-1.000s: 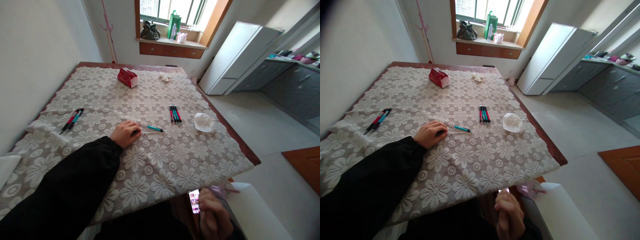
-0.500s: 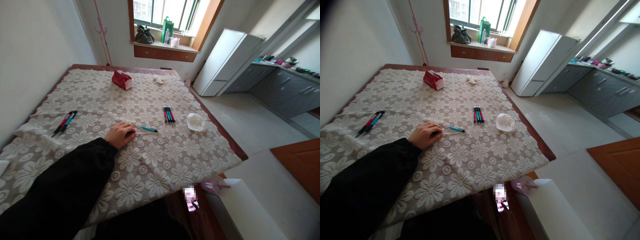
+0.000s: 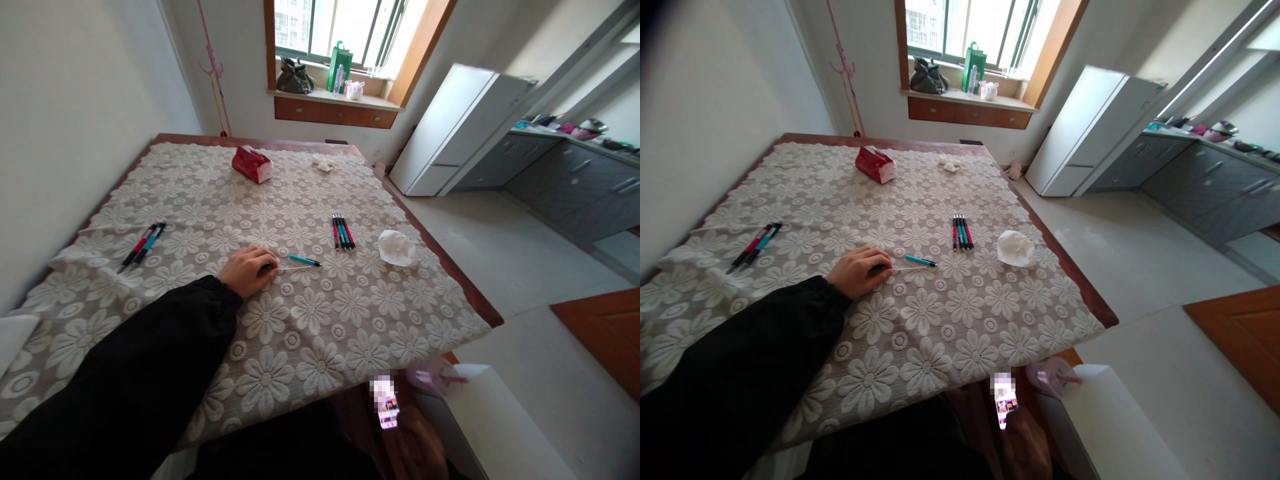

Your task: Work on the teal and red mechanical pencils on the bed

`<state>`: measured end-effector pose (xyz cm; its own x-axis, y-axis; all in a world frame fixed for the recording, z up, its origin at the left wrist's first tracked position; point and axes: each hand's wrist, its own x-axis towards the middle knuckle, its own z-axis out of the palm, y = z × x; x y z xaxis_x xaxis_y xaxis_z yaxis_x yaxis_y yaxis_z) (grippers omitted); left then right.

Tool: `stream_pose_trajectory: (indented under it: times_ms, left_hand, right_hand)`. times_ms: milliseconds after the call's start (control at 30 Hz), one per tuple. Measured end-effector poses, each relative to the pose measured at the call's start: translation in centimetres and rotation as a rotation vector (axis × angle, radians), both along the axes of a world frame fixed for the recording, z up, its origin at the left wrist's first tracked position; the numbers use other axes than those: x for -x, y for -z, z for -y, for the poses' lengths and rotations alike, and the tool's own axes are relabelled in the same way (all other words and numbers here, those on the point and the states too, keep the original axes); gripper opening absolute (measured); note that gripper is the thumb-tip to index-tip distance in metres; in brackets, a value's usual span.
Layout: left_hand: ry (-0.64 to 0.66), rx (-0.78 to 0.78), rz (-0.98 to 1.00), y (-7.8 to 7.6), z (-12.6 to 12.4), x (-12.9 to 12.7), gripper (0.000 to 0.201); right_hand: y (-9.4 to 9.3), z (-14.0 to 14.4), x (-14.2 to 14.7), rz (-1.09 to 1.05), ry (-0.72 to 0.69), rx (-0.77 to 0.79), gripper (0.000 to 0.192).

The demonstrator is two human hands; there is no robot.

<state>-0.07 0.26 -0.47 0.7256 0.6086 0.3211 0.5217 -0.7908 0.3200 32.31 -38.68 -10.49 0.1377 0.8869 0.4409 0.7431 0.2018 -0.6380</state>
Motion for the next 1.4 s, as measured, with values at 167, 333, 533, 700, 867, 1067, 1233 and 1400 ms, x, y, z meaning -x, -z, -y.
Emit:
stream_pose_trajectory:
  times_ms: [167, 333, 533, 700, 867, 1067, 1233, 1400]
  left_hand:
    - [-0.01, 0.029, -0.002, -0.3, 0.4, 0.0, 0.013]
    - [-0.093, 0.043, 0.005, -1.0, 0.9, -0.1, 0.029]
    - [-0.131, 0.054, -0.034, -1.6, 1.2, -0.1, 0.033]
    - [-0.151, 0.043, -0.055, -1.6, 1.2, -0.3, 0.029]
    - [-0.19, 0.046, -0.065, -1.8, 1.2, -0.3, 0.032]
    - [-0.261, 0.062, -0.115, -1.9, 1.2, -0.3, 0.031]
    - [-0.208, 0.075, -0.106, -1.5, 1.1, -0.4, 0.014]
    - [-0.177, 0.077, -0.058, -1.1, 1.0, -0.3, 0.013]
  right_hand:
    - [-12.1, -9.9, 2.6, 0.045, -0.301, -0.183, 0.021]
    - [-17.9, -23.4, 6.3, 0.31, -0.508, -0.083, 0.017]
    - [-13.0, -35.6, 8.7, 0.604, -0.66, -0.066, 0.022]
    - [-9.6, -36.5, 9.1, 0.537, -0.606, -0.14, 0.004]
    - [-9.2, -36.0, 9.0, 0.483, -0.582, -0.159, 0.004]
    - [-9.1, -36.1, 8.6, 0.444, -0.522, -0.136, 0.005]
    - [-9.2, -36.1, 8.7, 0.458, -0.485, -0.122, 0.006]
    - [-9.2, -36.0, 8.7, 0.453, -0.495, -0.133, 0.004]
